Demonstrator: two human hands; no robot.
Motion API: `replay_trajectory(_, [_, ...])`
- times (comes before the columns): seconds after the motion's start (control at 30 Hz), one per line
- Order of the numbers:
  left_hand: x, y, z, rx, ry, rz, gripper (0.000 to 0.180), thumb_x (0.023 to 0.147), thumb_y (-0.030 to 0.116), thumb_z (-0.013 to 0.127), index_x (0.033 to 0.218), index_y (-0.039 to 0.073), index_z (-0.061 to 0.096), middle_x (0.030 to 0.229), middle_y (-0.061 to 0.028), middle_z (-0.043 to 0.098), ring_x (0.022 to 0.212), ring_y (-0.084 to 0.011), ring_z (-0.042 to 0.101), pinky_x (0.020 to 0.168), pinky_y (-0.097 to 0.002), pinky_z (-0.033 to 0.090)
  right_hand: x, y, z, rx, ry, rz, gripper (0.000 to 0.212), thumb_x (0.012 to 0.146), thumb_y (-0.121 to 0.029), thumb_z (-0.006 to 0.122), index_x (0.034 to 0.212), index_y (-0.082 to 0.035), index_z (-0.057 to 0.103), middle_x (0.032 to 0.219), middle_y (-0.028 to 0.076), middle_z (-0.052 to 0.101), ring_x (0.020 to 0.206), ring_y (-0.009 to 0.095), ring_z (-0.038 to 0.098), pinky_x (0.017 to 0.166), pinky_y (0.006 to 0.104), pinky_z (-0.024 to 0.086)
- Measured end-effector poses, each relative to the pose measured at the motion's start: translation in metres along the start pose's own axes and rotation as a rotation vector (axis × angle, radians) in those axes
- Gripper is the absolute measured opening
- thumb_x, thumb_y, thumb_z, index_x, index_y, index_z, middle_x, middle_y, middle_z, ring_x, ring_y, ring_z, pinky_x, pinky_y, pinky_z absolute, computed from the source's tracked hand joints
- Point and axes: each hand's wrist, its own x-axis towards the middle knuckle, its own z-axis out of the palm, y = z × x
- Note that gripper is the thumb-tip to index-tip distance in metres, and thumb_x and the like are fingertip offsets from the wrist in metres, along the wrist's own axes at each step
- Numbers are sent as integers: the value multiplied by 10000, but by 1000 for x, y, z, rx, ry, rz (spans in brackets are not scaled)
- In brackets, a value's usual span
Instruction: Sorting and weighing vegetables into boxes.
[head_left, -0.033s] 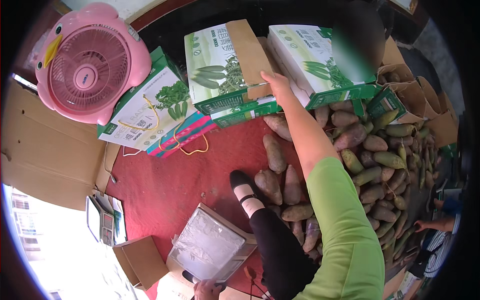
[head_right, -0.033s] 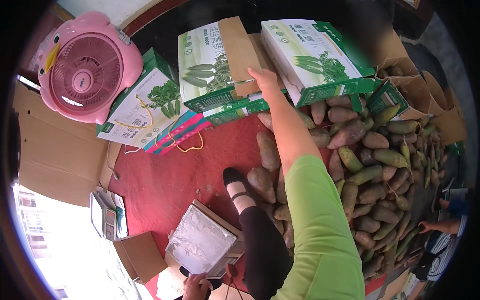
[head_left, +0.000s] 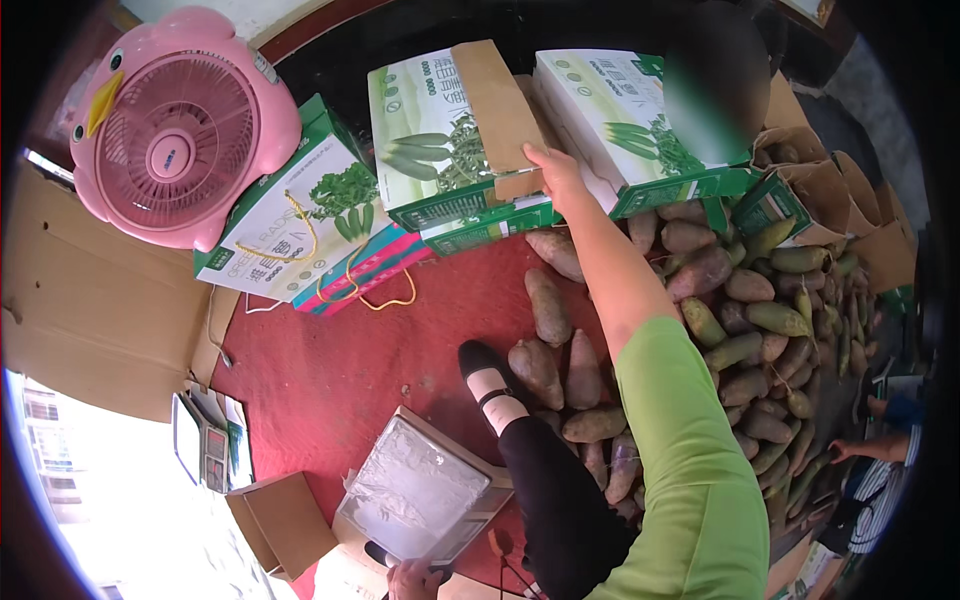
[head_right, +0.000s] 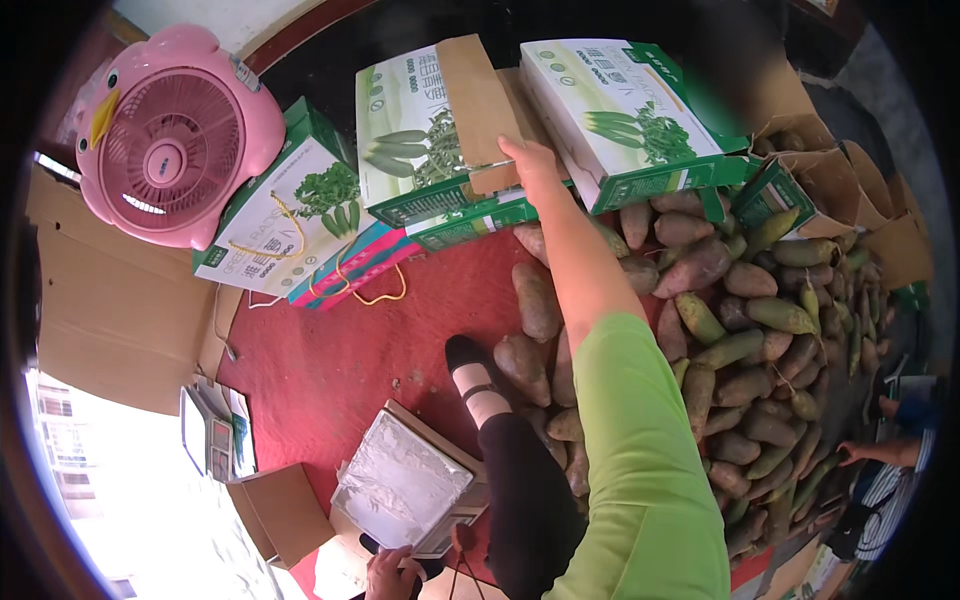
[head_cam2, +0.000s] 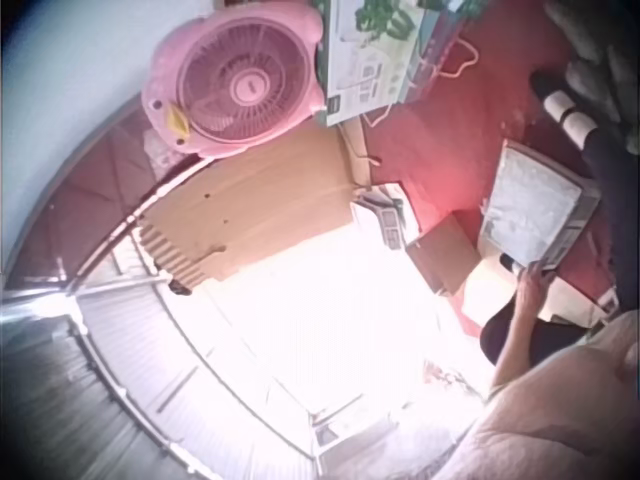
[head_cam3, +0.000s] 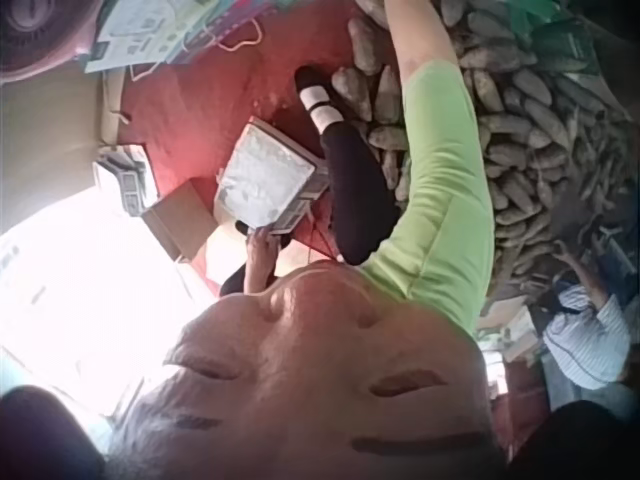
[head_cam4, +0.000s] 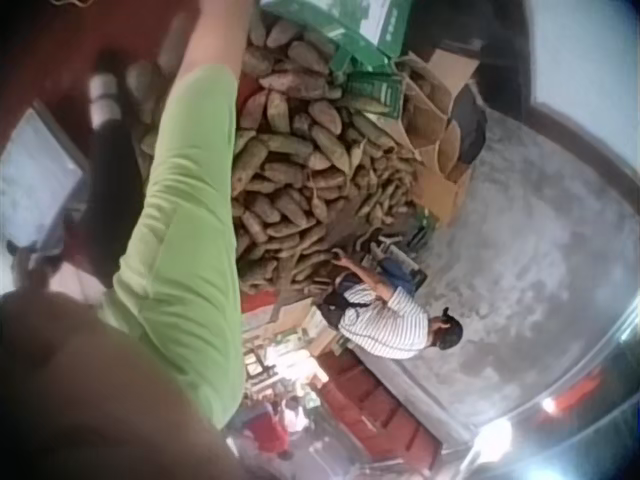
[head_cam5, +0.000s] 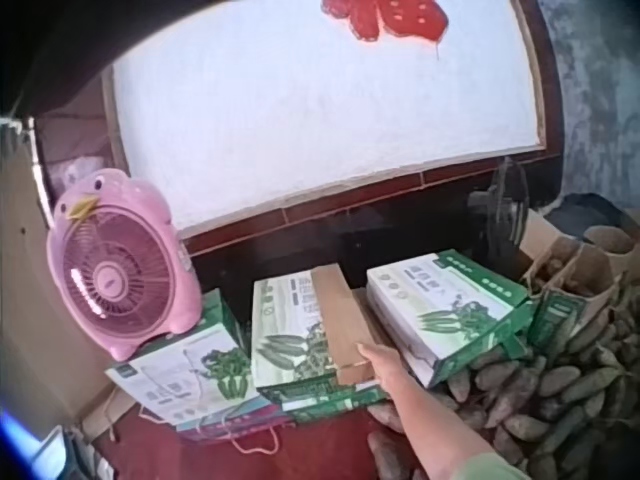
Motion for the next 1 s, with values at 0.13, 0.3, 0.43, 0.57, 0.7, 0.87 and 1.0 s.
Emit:
replay_trajectory(0.13, [-5,-7,4,3,20,34,267,796,113,577,1046,21,596,980,-198,596,916,-408,534,802,-490,427,-30,-6,-5,164,-13,160,237,795,-305,705,914,-123,611,782,-65,576,620,10,446,451,197,240])
replay_trajectory(0.3, [-9,-5,5,-24,32,29,289,794,123,592,1071,40,595,994,-197,590,953,-406,532,821,-486,431,-82,-16,-34,186,-10,168,173,802,-278,699,870,-149,606,737,-74,551,569,9,419,430,194,226])
replay_trajectory(0.43, [-14,18,-16,-31,-14,-13,313,800,163,620,1096,62,595,1020,-201,586,964,-404,534,840,-481,432,-139,-21,-54,234,-43,239,151,807,-274,696,839,-169,593,710,-84,532,552,9,402,434,181,231])
replay_trajectory(0.57, [-21,2,-10,-44,96,99,346,714,131,671,1042,29,627,901,-146,645,854,-311,609,788,-409,456,-198,-27,-65,234,-57,284,161,807,-284,698,839,-165,595,706,-88,530,544,6,403,431,175,234])
replay_trajectory(0.7, [-34,0,-13,46,194,173,340,721,104,658,1047,14,621,893,-152,646,847,-328,610,766,-407,471,-270,-44,-68,244,-69,340,139,830,-263,678,867,-145,613,698,-85,557,523,7,437,427,173,257])
replay_trajectory(0.87, [-52,3,-25,-24,210,127,317,775,135,619,1081,51,613,944,-144,630,920,-321,589,871,-415,406,-352,-83,-56,73,-126,298,211,826,-254,678,953,-94,626,793,-50,594,640,24,490,528,184,333])
replay_trajectory(1.0, [-62,-10,-24,-87,316,151,327,750,116,651,1066,40,613,911,-142,632,892,-323,596,845,-405,427,-393,-99,-31,-17,-203,173,249,829,-226,675,1007,-57,634,825,-25,625,741,45,551,662,198,405])
